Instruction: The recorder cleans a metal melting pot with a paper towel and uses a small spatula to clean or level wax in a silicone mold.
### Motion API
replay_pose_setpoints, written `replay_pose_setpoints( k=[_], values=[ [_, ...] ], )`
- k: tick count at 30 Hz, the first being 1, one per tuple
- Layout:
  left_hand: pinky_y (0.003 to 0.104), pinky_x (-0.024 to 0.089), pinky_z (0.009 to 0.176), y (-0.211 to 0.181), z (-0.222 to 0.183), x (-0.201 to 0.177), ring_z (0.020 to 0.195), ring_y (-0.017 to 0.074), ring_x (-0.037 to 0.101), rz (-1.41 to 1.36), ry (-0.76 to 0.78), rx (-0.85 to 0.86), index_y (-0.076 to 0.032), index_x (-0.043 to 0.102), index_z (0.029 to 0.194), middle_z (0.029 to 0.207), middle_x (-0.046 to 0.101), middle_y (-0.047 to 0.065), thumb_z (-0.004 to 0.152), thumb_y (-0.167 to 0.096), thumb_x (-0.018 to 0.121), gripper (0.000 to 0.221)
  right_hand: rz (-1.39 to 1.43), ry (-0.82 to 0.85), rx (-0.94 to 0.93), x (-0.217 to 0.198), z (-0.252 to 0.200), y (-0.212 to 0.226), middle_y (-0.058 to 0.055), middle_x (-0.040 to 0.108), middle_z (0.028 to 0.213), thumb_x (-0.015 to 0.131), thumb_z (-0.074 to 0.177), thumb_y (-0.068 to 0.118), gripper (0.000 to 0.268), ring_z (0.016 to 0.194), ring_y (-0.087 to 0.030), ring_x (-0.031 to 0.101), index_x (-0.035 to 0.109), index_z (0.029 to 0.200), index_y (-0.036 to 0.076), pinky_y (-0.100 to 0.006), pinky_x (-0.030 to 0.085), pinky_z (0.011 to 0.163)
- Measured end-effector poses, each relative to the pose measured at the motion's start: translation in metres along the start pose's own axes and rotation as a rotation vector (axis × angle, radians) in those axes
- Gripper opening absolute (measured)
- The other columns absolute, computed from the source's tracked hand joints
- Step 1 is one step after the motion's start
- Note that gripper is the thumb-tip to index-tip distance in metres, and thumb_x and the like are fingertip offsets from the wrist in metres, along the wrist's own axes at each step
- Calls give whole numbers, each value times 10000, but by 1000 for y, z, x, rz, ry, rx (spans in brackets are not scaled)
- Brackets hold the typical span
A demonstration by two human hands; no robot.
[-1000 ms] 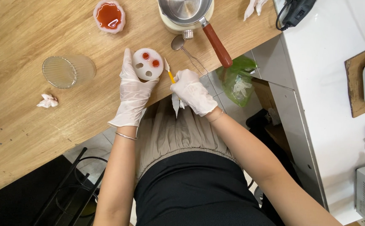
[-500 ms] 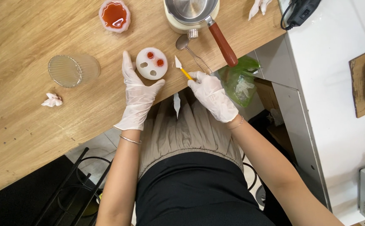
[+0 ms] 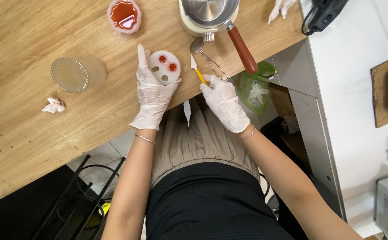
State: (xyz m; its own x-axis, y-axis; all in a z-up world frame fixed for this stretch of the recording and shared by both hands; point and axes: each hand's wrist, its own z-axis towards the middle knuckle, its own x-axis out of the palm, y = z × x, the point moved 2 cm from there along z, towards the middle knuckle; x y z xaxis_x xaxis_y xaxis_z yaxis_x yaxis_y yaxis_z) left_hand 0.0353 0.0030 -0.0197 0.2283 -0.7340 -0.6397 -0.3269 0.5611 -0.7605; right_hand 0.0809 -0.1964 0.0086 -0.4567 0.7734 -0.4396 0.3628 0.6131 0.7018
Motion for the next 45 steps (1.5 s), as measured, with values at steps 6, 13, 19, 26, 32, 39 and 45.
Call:
replay_pose_setpoints(
  k=[6,13,19,26,32,39,45],
  values=[
    [436,467,1135,1,0,-4,1362,375,508,49,3,8,-87,66,1643,1551,480,193,720,-232,997,1318,4,21,23,4,0,-14,-146,773,952,676,924,217,352,840,-194,750,697,1237,58,-310,564,779],
    [425,456,1163,-4,1,-15,1409,370,480,-7,23,35,-95,63,1646,1564,470,192,723,-189,998,1317,-117,24,-54,2,-11,-7,-176,751,974,678,936,220,340,871,-273,744,701,1242,74,-352,565,790],
    [418,456,1165,1,5,-22,1406,362,481,-23,80,11,-109,95,1651,1562,485,175,716,-143,987,1292,-301,-37,-357,0,-12,3,-186,745,1033,670,954,194,303,905,-350,717,693,1226,64,-411,572,787],
    [432,441,1180,14,8,-26,1402,365,486,-25,110,68,-105,103,1648,1565,475,189,674,-93,989,1317,-464,-43,-570,-9,-16,15,-147,736,913,676,959,166,262,773,-313,715,699,1203,73,-396,567,679],
    [413,461,1180,15,10,-36,1421,361,483,-21,170,86,-109,83,1648,1584,445,197,686,-106,987,1320,-676,-99,-714,-27,12,30,-123,697,794,665,987,161,270,646,-279,691,672,1241,69,-386,540,553],
    [400,481,1163,21,10,-40,1409,350,512,8,222,68,-111,67,1658,1592,447,196,713,-115,970,1307,-956,88,-746,-34,45,20,-73,676,717,619,1046,203,115,555,-255,649,696,1097,135,-405,477,453],
    [393,469,1161,16,7,-39,1400,340,511,17,194,86,-93,86,1648,1613,415,207,680,-114,968,1310,-865,109,-826,-33,35,44,-106,660,683,636,983,187,217,556,-286,649,729,1172,135,-424,495,459]
  ],
)
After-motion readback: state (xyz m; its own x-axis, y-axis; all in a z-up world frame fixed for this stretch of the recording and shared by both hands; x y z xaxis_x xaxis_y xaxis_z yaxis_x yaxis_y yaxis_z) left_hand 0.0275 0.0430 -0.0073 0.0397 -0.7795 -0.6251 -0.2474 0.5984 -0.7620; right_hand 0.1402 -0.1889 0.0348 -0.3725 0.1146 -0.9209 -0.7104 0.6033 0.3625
